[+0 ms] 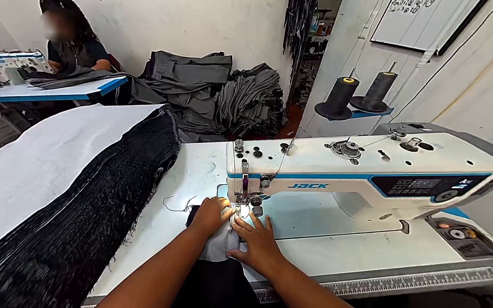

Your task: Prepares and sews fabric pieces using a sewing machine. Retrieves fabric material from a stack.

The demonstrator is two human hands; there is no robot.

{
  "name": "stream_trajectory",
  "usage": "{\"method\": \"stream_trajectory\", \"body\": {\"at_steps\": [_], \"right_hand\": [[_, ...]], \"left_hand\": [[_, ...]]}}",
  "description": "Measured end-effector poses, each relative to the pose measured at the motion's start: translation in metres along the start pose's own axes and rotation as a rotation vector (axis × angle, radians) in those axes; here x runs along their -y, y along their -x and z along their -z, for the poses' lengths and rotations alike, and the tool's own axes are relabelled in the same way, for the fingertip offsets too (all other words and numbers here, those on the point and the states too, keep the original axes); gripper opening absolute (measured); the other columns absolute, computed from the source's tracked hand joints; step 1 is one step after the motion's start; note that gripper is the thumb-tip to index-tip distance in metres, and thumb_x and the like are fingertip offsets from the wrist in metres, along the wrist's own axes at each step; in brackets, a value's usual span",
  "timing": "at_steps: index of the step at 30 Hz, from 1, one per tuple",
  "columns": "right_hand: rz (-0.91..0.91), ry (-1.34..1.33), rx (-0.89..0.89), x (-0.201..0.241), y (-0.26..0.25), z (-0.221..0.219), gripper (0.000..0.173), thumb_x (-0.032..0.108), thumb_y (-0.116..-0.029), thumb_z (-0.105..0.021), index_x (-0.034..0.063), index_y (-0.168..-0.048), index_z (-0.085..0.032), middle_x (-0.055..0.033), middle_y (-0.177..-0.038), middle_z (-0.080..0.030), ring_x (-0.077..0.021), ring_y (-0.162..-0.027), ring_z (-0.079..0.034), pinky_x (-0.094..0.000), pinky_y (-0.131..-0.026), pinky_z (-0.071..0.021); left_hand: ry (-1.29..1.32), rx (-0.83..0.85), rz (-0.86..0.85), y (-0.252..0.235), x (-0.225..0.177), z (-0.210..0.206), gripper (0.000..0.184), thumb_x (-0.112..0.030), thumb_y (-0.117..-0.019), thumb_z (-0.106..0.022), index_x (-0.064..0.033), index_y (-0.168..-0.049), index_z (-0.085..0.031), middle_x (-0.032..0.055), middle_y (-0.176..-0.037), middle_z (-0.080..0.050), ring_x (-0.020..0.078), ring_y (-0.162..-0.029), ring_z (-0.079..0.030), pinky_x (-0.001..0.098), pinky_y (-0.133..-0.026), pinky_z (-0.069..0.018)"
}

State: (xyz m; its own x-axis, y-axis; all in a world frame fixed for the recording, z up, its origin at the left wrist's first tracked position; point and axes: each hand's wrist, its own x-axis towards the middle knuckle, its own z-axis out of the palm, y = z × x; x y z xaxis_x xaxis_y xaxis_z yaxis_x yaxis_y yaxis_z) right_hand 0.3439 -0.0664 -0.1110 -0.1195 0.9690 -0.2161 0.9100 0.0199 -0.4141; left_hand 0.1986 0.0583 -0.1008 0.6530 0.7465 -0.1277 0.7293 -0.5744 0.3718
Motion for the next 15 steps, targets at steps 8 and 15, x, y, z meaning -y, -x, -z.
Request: {"method": "stream_trajectory", "body": {"at_steps": [8,15], "right_hand": [[0.013,-0.014,-0.036,-0.003,0.003,-0.004,0.079,0.069,-0.0922,-0.057,0.0222,-0.155,-0.047,0.0049,-0.165,-0.038,-0.0326,-0.158,-0.017,-0.0716,-0.119,0.0001],[0.032,-0.029,-0.047,-0.003,0.005,-0.004,0.056,0.033,-0.0975,-0.061,0.0235,-0.152,-0.053,0.0068,-0.162,-0.041,-0.0336,-0.158,-0.018,-0.0732,-0.118,-0.001]], "left_hand": [[-0.028,0.021,-0.007,-0.001,-0.001,0.002,0.043,-0.035,-0.1086,-0.049,0.0009,-0.121,-0.069,0.0179,-0.12,-0.069,0.032,-0.121,-0.061,0.0492,-0.108,-0.0389],[-0.049,-0.066,-0.01,-0.019,0.006,0.007,0.036,-0.025,-0.1048,-0.056,0.0051,-0.12,-0.068,0.0216,-0.125,-0.067,0.037,-0.125,-0.059,0.0538,-0.109,-0.0394]]}}
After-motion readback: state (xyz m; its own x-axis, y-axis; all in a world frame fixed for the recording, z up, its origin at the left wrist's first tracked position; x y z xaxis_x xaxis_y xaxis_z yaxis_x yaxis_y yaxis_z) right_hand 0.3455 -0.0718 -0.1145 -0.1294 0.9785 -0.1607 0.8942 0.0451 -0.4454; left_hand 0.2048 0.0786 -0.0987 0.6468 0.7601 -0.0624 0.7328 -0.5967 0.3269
